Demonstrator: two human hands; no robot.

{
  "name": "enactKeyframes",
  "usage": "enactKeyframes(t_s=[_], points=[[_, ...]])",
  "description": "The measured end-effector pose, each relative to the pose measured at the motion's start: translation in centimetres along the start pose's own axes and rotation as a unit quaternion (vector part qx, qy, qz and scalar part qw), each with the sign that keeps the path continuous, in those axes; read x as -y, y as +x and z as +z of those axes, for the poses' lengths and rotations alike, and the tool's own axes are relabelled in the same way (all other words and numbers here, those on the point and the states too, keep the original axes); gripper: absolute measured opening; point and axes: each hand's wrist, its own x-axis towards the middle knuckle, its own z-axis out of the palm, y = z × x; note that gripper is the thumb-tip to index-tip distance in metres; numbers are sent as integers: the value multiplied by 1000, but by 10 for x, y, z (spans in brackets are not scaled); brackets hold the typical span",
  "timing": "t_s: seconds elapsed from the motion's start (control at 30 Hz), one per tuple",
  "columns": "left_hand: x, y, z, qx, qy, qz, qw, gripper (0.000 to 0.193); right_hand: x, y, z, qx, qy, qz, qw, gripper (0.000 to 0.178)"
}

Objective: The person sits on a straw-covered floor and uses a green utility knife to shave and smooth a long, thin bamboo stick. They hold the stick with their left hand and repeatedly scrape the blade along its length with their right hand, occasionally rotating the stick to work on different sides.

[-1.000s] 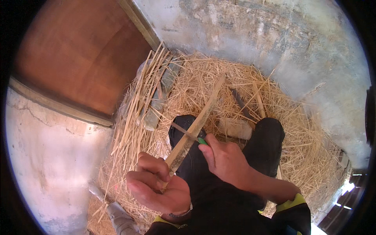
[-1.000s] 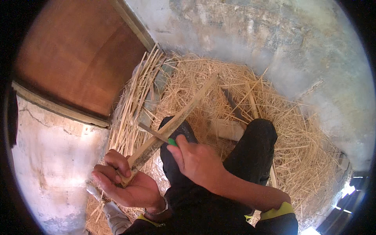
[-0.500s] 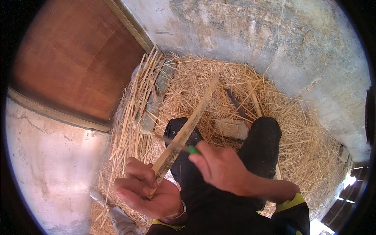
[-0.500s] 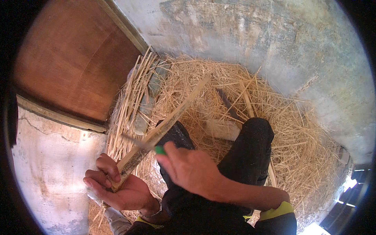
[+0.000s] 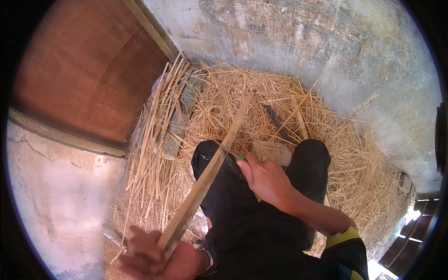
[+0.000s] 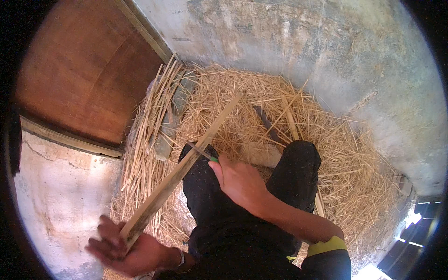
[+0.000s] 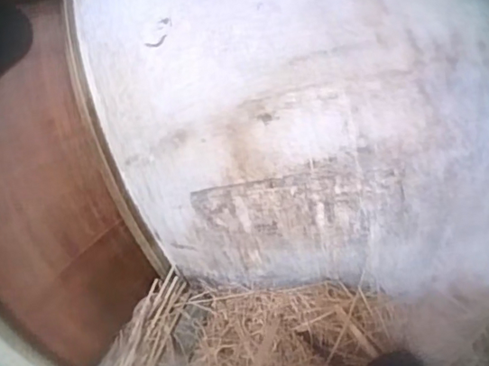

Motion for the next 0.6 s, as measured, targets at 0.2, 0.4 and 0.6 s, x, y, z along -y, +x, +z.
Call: enactKeyframes(t_s=[0.2, 0.4, 0.6], points=[[31, 3, -34, 404, 10, 90, 910, 32, 52, -21, -32, 64, 161, -111, 979, 23], [46, 3, -34, 386, -141, 67, 909, 47, 62, -30, -34, 92, 105, -56, 989, 25], [55, 10, -24, 437, -154, 130, 877, 41, 61, -35, -31, 56, 54, -110, 991, 26]])
